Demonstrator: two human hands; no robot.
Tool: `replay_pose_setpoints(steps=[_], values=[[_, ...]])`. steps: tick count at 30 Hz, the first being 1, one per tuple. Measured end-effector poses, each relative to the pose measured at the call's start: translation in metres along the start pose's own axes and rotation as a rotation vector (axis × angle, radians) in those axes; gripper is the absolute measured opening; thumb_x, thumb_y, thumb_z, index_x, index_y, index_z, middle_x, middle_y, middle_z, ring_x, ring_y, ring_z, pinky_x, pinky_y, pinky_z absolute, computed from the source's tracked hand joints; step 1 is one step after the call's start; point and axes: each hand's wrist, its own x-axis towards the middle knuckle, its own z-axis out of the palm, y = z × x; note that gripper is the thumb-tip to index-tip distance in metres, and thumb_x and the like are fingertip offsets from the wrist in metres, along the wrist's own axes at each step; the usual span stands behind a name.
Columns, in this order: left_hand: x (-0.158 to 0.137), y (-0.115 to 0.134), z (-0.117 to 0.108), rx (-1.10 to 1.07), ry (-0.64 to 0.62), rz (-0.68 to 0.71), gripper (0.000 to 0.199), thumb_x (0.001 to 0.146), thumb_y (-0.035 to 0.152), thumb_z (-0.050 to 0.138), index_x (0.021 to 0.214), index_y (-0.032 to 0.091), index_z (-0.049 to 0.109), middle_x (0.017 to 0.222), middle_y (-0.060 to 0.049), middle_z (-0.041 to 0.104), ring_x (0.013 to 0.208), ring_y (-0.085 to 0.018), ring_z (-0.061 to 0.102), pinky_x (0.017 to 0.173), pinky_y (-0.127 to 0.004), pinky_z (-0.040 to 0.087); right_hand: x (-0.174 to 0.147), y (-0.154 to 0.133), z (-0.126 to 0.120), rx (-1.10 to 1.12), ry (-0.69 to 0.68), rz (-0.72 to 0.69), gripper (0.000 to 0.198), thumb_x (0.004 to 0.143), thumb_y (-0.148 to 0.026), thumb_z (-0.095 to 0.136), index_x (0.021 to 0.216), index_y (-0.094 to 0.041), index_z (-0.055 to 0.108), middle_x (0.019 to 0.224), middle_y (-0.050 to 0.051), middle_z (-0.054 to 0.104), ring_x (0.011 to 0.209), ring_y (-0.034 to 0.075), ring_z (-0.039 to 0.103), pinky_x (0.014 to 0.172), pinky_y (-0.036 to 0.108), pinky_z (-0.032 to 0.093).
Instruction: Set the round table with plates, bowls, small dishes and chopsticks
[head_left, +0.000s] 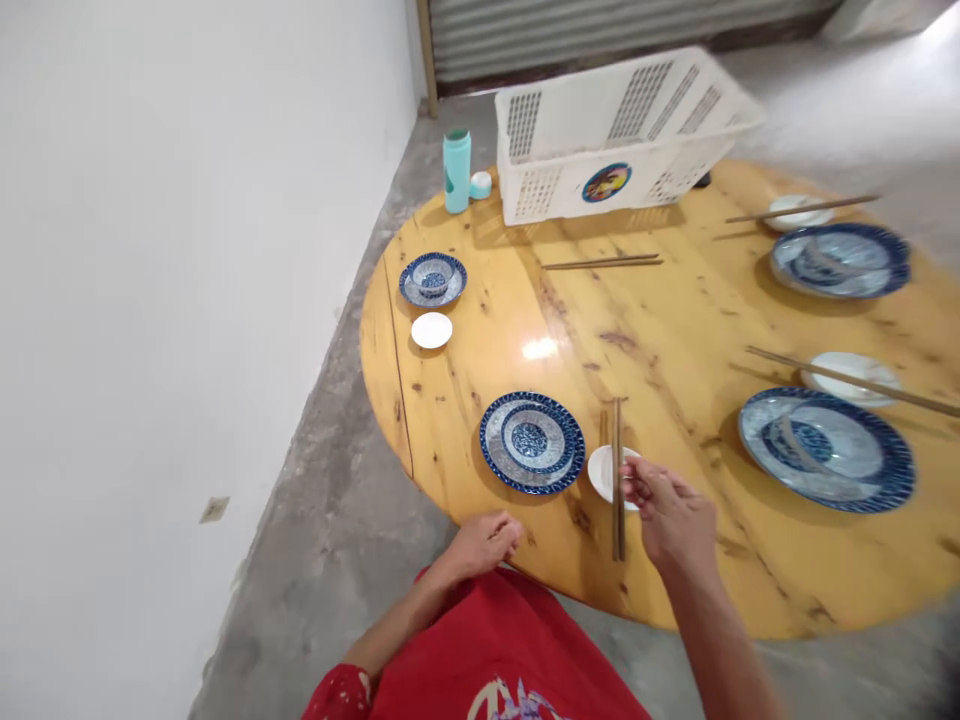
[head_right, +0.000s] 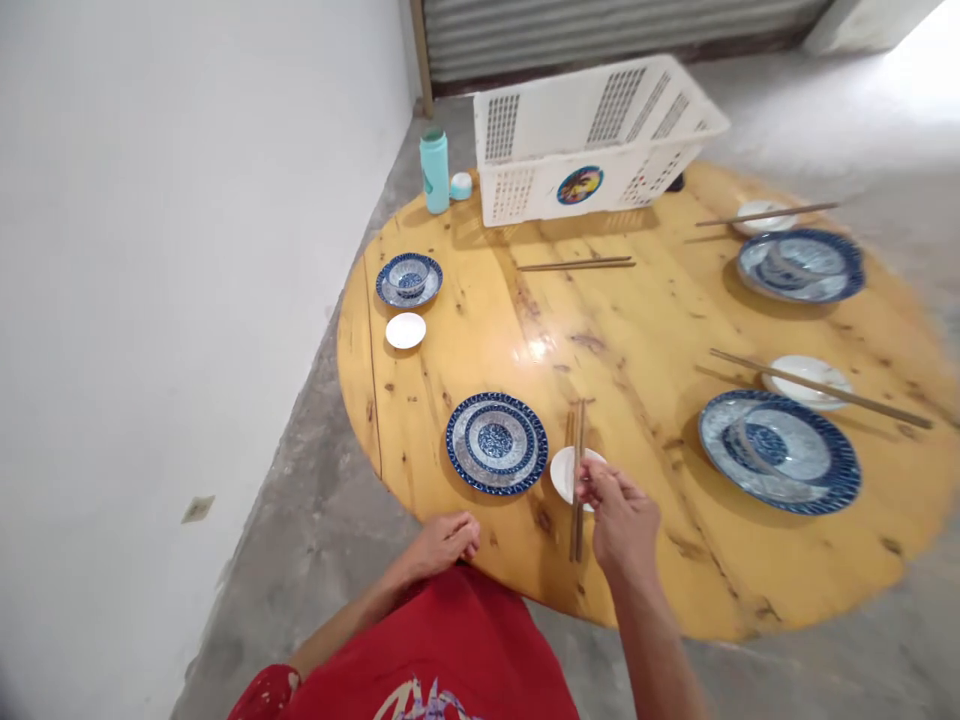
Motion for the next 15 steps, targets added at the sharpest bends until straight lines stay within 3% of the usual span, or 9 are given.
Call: replay_pose_setpoints(steps=[6,11,15], values=[[-0.017,-0.007,-0.019,0.189,0.037,0.156,0.030,0.094,0.041,0.044,0.080,0.019,0.059,0.073,0.000,0.067,0.070,-0.013,0.061,0.066,-0.022,0.044,-0.076,0.043,-0.015,0.062,0.075,0.072,0.051,0.048,-0.053,0.093,0.078,-0.015,0.078,0.070,0.003,0.071,0.054,0.009,0.056,0.048,0.019,0.045],[-0.061,-0.025,-0.019,0.165,0.061,0.130,0.031,0.092,0.042,0.045,0.082,0.019,0.063,0.077,-0.001,0.070,0.071,-0.014,0.064,0.067,-0.022,0.045,-0.135,0.091,-0.026,0.106,0.177,0.123,0.053,0.044,-0.051,0.094,0.079,-0.015,0.077,0.070,0.003,0.072,0.054,0.010,0.057,0.049,0.020,0.045],[-0.088,-0.032,-0.027,0.098,0.031,0.132,0.036,0.091,0.046,0.047,0.077,0.018,0.065,0.074,-0.002,0.069,0.067,-0.013,0.063,0.065,-0.023,0.045,-0.171,0.106,-0.022,0.063,0.170,0.146,0.054,0.045,-0.052,0.093,0.080,-0.014,0.077,0.071,0.005,0.073,0.054,0.011,0.058,0.050,0.022,0.045]])
